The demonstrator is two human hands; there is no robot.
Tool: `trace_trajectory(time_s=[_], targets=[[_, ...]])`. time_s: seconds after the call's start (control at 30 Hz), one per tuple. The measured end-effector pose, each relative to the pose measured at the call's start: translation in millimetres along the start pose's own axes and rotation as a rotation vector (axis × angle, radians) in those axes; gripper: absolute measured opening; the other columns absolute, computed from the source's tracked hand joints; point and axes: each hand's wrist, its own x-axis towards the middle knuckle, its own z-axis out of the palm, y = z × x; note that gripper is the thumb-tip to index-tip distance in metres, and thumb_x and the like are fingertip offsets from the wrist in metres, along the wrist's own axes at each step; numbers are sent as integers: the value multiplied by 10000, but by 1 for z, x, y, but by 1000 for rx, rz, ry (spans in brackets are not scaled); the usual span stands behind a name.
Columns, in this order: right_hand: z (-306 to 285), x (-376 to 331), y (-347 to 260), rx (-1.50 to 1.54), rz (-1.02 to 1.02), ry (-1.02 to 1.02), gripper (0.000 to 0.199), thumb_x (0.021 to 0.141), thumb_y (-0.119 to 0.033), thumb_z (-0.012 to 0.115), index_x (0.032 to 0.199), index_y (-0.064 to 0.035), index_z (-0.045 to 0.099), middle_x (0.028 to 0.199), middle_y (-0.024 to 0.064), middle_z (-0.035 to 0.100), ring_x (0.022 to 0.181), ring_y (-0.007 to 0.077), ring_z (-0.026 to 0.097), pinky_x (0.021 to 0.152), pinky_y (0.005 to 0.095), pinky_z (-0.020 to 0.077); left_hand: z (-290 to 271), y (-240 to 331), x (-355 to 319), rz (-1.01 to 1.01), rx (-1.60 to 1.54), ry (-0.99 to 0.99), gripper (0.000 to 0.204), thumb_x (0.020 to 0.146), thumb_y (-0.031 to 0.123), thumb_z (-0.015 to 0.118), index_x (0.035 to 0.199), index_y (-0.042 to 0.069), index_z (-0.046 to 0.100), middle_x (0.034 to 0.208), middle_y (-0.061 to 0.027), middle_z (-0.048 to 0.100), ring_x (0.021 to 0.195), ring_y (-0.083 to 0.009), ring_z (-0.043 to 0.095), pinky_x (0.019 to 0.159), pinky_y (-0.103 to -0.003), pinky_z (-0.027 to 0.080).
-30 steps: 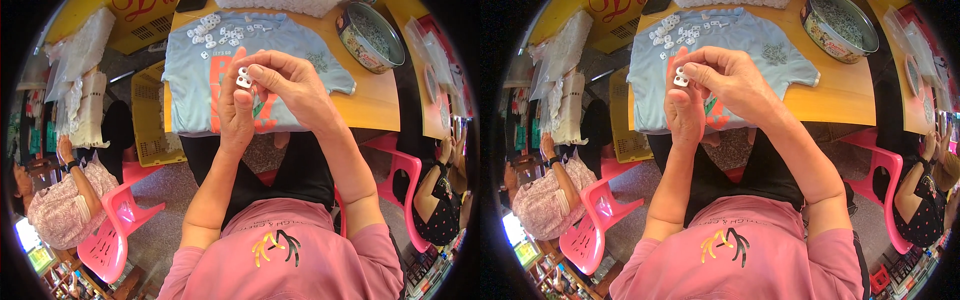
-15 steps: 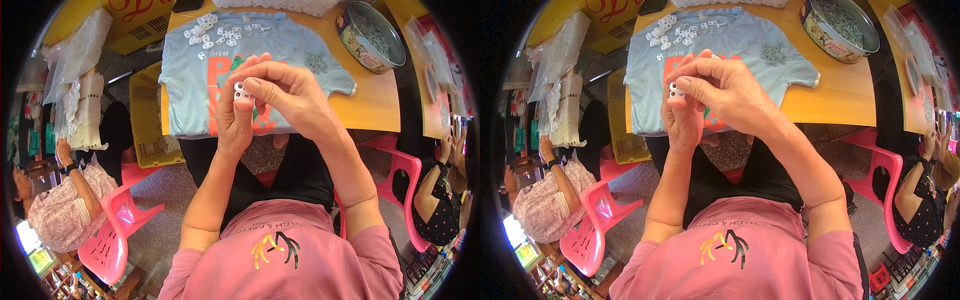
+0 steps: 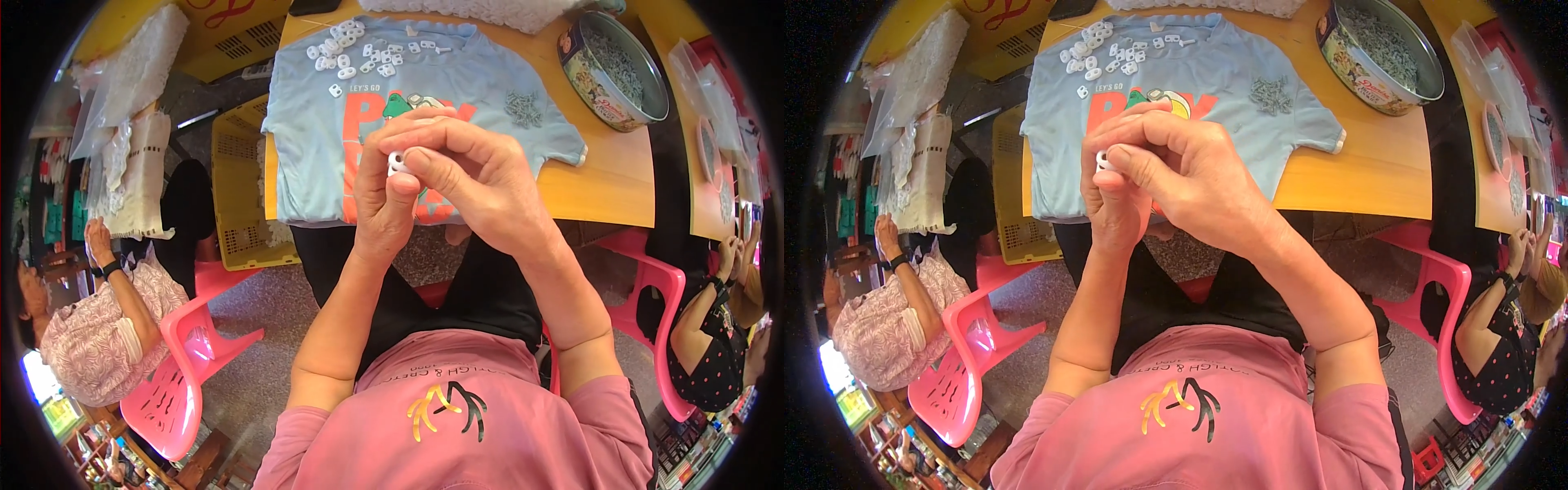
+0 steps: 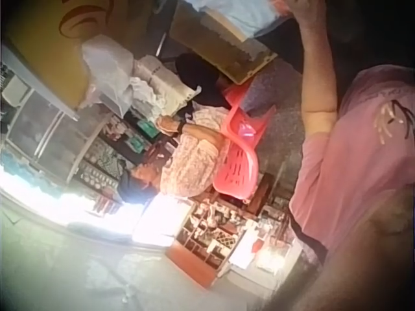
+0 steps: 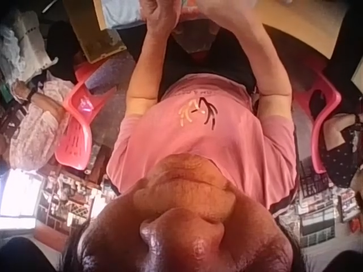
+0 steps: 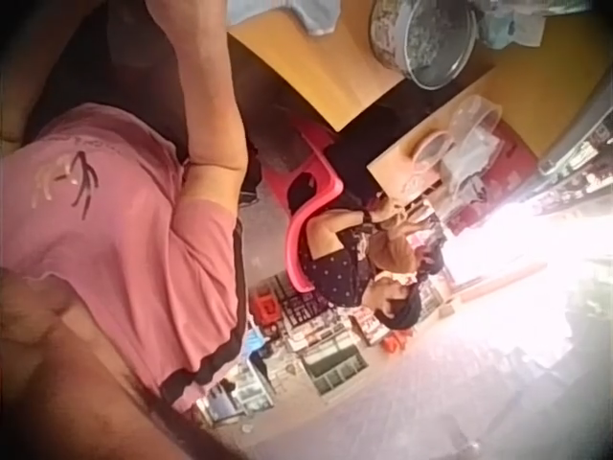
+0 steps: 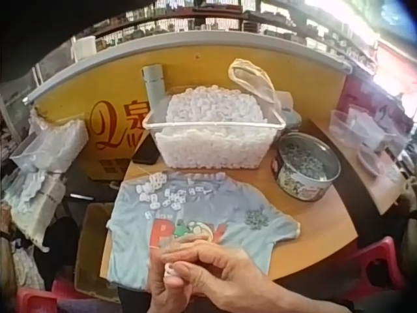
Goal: Attaching small white plastic components to a design on a t-shirt at a manual workstation.
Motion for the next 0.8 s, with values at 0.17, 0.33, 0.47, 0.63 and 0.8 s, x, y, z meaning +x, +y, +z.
trace_trajectory(time_s=[0.17,0.33,0.47,0.63,0.8], targets=[[0,-3,5,47,-11,2,202,959,-137,630,1091,5,687,1029,38,670,957,106,605,831,261,500,-3,-1,-1,-13,51,-41,631,915,574,545,1281,69,453,1331,-209,481,1202,-291,513,1015,-446,444],[-2,-3,6,-12,50,-39,197,970,-130,611,1088,10,683,1041,35,655,975,110,593,875,265,480,-4,-5,0,43,-31,-51,484,956,433,572,1260,69,473,1320,-180,498,1212,-267,504,1023,-427,425],[0,3,8,77,-25,-29,196,970,-127,608,1087,12,681,1035,33,653,950,102,588,858,265,482,-1,-1,2,32,-96,-27,420,970,315,610,1276,62,473,1292,-144,516,1229,-240,491,1020,-409,424],[-11,33,-13,8,33,2,210,949,-121,632,1087,32,672,956,31,666,835,87,600,781,237,494,6,2,7,-27,-259,84,551,995,308,577,1422,48,346,1283,-131,522,1210,-213,509,986,-345,459],[16,76,-37,-283,-142,-68,205,946,-78,613,1102,39,673,976,52,695,832,97,643,752,243,523,5,-3,9,-161,-192,222,412,1029,216,508,1374,26,387,1276,-123,534,1115,-183,562,956,-336,475]])
